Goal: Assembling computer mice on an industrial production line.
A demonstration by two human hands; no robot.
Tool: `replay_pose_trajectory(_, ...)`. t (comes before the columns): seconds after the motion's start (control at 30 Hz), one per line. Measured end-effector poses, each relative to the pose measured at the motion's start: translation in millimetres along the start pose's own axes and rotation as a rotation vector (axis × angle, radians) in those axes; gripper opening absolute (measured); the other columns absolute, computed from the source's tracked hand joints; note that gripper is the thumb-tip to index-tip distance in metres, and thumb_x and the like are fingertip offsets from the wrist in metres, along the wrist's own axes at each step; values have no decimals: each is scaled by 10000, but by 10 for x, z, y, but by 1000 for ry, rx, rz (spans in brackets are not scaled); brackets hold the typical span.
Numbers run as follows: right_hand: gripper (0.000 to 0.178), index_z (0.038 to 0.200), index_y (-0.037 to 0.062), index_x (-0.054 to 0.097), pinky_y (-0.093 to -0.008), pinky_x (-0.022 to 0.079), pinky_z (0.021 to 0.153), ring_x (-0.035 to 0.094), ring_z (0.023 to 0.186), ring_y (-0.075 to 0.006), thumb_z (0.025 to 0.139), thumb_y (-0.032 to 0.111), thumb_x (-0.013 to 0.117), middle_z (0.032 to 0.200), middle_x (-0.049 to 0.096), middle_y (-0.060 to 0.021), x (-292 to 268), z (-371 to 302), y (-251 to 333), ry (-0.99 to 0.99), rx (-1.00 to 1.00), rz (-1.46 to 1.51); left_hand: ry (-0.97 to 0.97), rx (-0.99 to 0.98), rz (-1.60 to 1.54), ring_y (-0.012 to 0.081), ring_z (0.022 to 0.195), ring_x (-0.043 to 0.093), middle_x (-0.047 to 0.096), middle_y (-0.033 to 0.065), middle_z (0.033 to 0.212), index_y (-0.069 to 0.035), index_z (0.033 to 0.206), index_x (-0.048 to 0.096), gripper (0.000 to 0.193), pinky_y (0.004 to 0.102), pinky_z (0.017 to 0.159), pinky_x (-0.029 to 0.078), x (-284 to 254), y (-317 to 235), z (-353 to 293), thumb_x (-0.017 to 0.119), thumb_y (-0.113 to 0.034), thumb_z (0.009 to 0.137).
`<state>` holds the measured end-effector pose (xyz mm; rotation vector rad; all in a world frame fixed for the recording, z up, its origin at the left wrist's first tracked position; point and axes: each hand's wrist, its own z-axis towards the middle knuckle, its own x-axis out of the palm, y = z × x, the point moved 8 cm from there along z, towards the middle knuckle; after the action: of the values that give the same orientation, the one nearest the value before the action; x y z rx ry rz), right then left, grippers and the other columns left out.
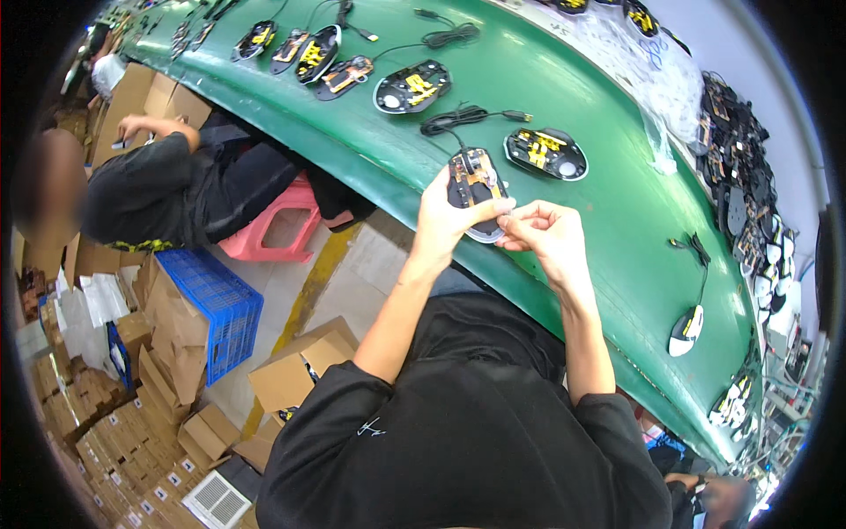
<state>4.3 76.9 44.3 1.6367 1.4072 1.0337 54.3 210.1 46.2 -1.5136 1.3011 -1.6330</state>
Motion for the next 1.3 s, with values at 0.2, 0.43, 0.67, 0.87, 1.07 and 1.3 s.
replay_pose_trajectory(0.2, 238, 1000, 57, 714, -352, 512, 863, 660, 956, -257, 774, 116, 755, 985, 712, -91, -156, 7, 625, -151, -659, -674, -154, -36, -287, 264, 761, 698, 667, 151, 907, 34, 1006, 556, 290, 362, 717, 587, -214, -9, 20, 728, 24, 773)
replay_pose_trajectory(0.43, 706, 1322, 112, 508, -351, 490, 843, 628, 959, -290, 720, 362, 782, 1114, 641, -143, -589, 453, 669, -194, -553, -1083, -83, -128, -289, 303, 788, 696, 650, 207, 1019, 75, 1112, 547, 385, 386, 712, 606, -142, 121, 15, 703, 44, 761)
replay_pose_trajectory(0.67, 542, 1239, 33, 591, -369, 482, 864, 641, 954, -304, 831, 378, 679, 1028, 675, -161, -1235, 191, 252, -594, -228, -893, -46, -229, -217, 326, 852, 687, 641, 232, 1041, 96, 1155, 516, 418, 398, 784, 589, -129, 222, 23, 654, 66, 762)
replay_pose_trajectory(0.87, 600, 1375, 58, 454, -421, 335, 1093, 398, 1333, -368, 841, 233, 663, 1434, 408, -221, -695, 144, 267, -563, -626, -982, -20, -121, -319, 314, 989, 649, 607, 230, 1155, 84, 1155, 526, 380, 393, 847, 565, 102, 190, 122, 623, 104, 787)
replay_pose_trajectory(1.07, 507, 1290, 46, 556, -419, 360, 1074, 456, 1293, -363, 810, 175, 655, 1409, 446, -225, -85, -124, 537, -333, -748, -605, -58, -162, -423, 252, 1013, 633, 635, 171, 1105, 34, 1185, 557, 478, 370, 894, 510, 44, 281, 91, 397, -361, 970)
replay_pose_trajectory(1.3, 540, 1308, 42, 528, -456, 363, 1074, 422, 1294, -419, 787, 115, 649, 1417, 407, -239, 237, -65, 394, -214, -710, -490, -67, -104, -457, 208, 1170, 529, 550, 115, 1267, 5, 1296, 497, 513, 346, 1015, 402, 159, 248, -64, 361, -394, 1003)
